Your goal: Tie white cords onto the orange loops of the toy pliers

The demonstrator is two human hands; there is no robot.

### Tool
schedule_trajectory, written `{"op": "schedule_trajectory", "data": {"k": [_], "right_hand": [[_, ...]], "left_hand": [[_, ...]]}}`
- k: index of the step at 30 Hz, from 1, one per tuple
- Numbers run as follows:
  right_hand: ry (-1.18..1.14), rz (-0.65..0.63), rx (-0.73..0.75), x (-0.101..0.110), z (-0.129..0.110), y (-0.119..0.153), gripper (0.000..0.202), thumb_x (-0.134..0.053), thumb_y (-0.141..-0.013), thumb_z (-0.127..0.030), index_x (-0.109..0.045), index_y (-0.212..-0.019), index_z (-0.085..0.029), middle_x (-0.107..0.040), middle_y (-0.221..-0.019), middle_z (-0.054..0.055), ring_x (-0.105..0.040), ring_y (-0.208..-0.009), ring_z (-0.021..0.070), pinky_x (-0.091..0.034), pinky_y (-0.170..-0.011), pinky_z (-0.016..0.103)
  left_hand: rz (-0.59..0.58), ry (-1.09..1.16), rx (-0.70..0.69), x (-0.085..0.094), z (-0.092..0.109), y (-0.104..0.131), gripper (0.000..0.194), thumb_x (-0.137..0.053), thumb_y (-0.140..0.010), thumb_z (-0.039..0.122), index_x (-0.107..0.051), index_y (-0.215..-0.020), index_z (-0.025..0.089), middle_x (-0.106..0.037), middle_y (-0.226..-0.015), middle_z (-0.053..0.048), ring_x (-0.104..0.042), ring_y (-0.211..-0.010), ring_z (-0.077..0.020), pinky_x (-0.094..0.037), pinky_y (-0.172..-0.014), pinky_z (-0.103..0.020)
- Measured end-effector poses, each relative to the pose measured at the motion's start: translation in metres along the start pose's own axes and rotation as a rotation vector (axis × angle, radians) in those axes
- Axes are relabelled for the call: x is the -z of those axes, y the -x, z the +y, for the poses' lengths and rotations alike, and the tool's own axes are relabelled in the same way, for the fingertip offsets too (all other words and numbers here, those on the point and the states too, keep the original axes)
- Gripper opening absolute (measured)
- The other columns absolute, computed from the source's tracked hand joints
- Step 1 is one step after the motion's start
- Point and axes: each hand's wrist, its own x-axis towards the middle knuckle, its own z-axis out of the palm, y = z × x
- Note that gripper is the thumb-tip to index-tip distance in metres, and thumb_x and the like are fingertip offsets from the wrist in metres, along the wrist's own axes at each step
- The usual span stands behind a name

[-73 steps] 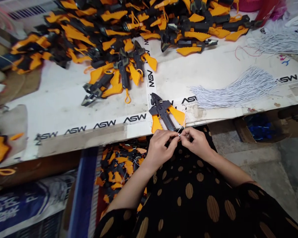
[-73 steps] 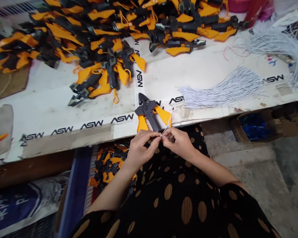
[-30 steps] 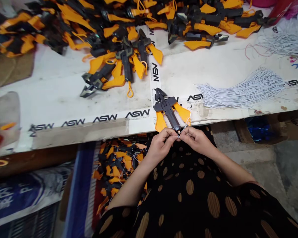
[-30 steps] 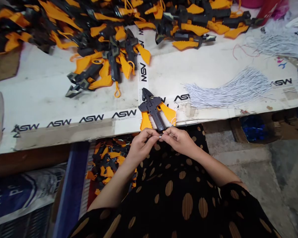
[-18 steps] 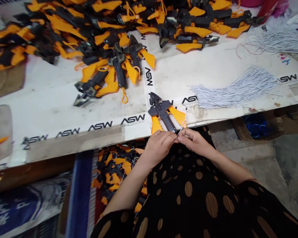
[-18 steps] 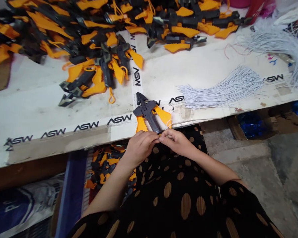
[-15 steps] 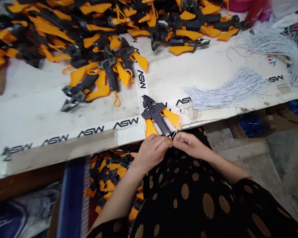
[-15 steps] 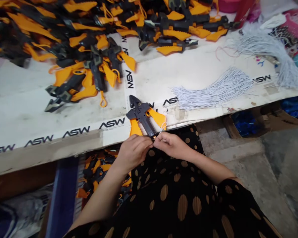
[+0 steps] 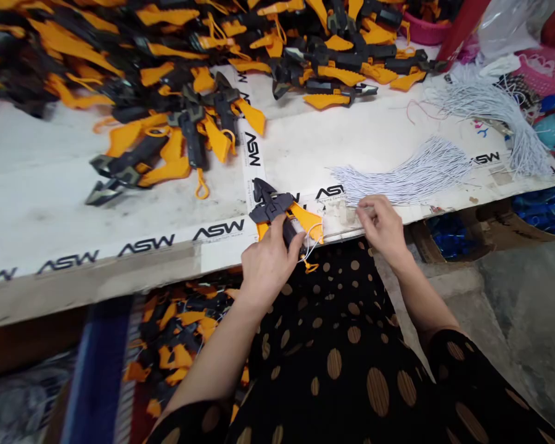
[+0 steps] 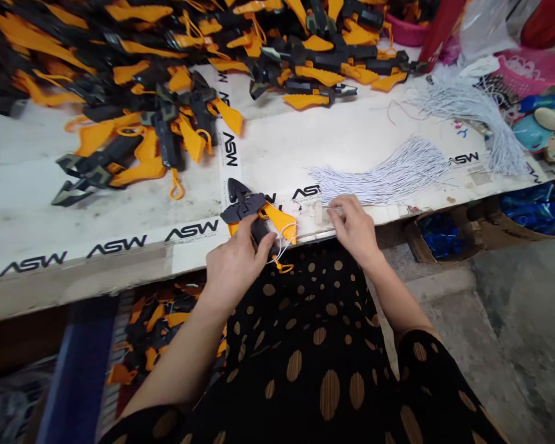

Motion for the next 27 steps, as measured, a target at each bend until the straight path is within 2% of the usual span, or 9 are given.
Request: {"op": "schedule_trajectory", "data": {"k": [5, 9, 12, 16, 19, 21, 23, 25, 27], "right_hand": [[0.298, 0.072, -0.028, -0.010, 0.028, -0.032, 0.018, -0.053, -0.101, -0.035, -0.065, -0.105, -0.022, -0.065, -0.108, 0.008, -0.062, -0.083, 0.0192, -0.049, -0.074, 0.031], [0.323, 0.085, -0.002, -0.018, 0.032, -0.034, 0.021, -0.049, -0.103, -0.034, -0.064, -0.098, -0.021, -0.063, -0.103, 0.007, -0.062, -0.084, 0.0200, -0.048, -0.071, 0.030], [0.288, 0.110, 0.003, -0.017, 0.035, -0.031, 0.020, -0.047, -0.103, -0.035, -0.062, -0.097, -0.022, -0.063, -0.102, 0.006, -0.061, -0.084, 0.0199, -0.047, -0.071, 0.030], [0.237, 0.138, -0.002, -0.017, 0.039, -0.029, 0.019, -0.045, -0.103, -0.035, -0.059, -0.100, -0.022, -0.065, -0.100, 0.007, -0.062, -0.083, 0.0204, -0.047, -0.074, 0.033], [0.250, 0.179, 0.011, -0.020, 0.039, -0.028, 0.021, -0.044, -0.104, -0.035, -0.060, -0.105, -0.021, -0.067, -0.101, 0.009, -0.063, -0.084, 0.0208, -0.046, -0.072, 0.033], [0.263, 0.209, 0.025, -0.023, 0.038, -0.028, 0.023, -0.043, -0.105, -0.035, -0.061, -0.108, -0.020, -0.068, -0.102, 0.010, -0.064, -0.088, 0.0214, -0.046, -0.072, 0.033], [0.275, 0.235, 0.036, -0.025, 0.037, -0.027, 0.024, -0.043, -0.105, -0.033, -0.061, -0.109, -0.019, -0.068, -0.102, 0.010, -0.065, -0.091, 0.0216, -0.046, -0.072, 0.032], [0.287, 0.265, 0.048, -0.025, 0.037, -0.027, 0.022, -0.044, -0.104, -0.032, -0.062, -0.109, -0.019, -0.068, -0.101, 0.010, -0.065, -0.089, 0.0208, -0.046, -0.069, 0.031], [0.291, 0.290, 0.059, -0.026, 0.038, -0.026, 0.020, -0.046, -0.103, -0.031, -0.062, -0.108, -0.019, -0.068, -0.100, 0.009, -0.065, -0.083, 0.0192, -0.045, -0.067, 0.030]], "left_hand": [[0.057, 0.069, 0.107, -0.009, 0.004, -0.011, 0.057, -0.060, -0.087, 0.041, -0.054, -0.139, 0.019, -0.072, -0.073, -0.007, -0.068, -0.061, -0.0283, -0.049, -0.066, -0.035], [0.081, 0.099, 0.246, -0.001, -0.027, 0.007, 0.057, -0.066, -0.079, 0.036, -0.057, -0.134, 0.024, -0.071, -0.075, -0.002, -0.068, -0.063, -0.0235, -0.048, -0.064, -0.031], [0.106, 0.083, 0.433, 0.011, -0.066, 0.052, 0.061, -0.067, -0.078, 0.041, -0.054, -0.134, 0.022, -0.069, -0.078, 0.000, -0.067, -0.065, -0.0203, -0.050, -0.064, -0.029], [0.213, -0.044, 0.677, 0.034, -0.125, 0.144, 0.067, -0.064, -0.083, 0.047, -0.043, -0.142, 0.022, -0.069, -0.084, -0.001, -0.070, -0.075, -0.0248, -0.055, -0.068, -0.035], [-0.044, -0.318, 0.822, 0.053, -0.161, 0.204, 0.059, -0.056, -0.088, 0.057, -0.044, -0.139, 0.029, -0.069, -0.079, -0.002, -0.071, -0.072, -0.0337, -0.055, -0.060, -0.045], [-0.278, -0.440, 0.832, 0.059, -0.175, 0.221, 0.056, -0.049, -0.089, 0.063, -0.054, -0.129, 0.024, -0.071, -0.087, -0.009, -0.072, -0.077, -0.0390, -0.055, -0.060, -0.049], [-0.352, -0.478, 0.786, 0.058, -0.181, 0.212, 0.059, -0.044, -0.091, 0.065, -0.060, -0.123, 0.018, -0.071, -0.106, -0.019, -0.071, -0.093, -0.0424, -0.056, -0.071, -0.055], [-0.231, -0.409, 0.713, 0.051, -0.179, 0.178, 0.060, -0.044, -0.092, 0.062, -0.062, -0.126, 0.016, -0.066, -0.122, -0.022, -0.068, -0.107, -0.0398, -0.054, -0.086, -0.054], [-0.068, -0.204, 0.598, 0.042, -0.172, 0.122, 0.053, -0.049, -0.092, 0.056, -0.063, -0.126, 0.018, -0.065, -0.122, -0.017, -0.068, -0.107, -0.0315, -0.053, -0.093, -0.044]]}}
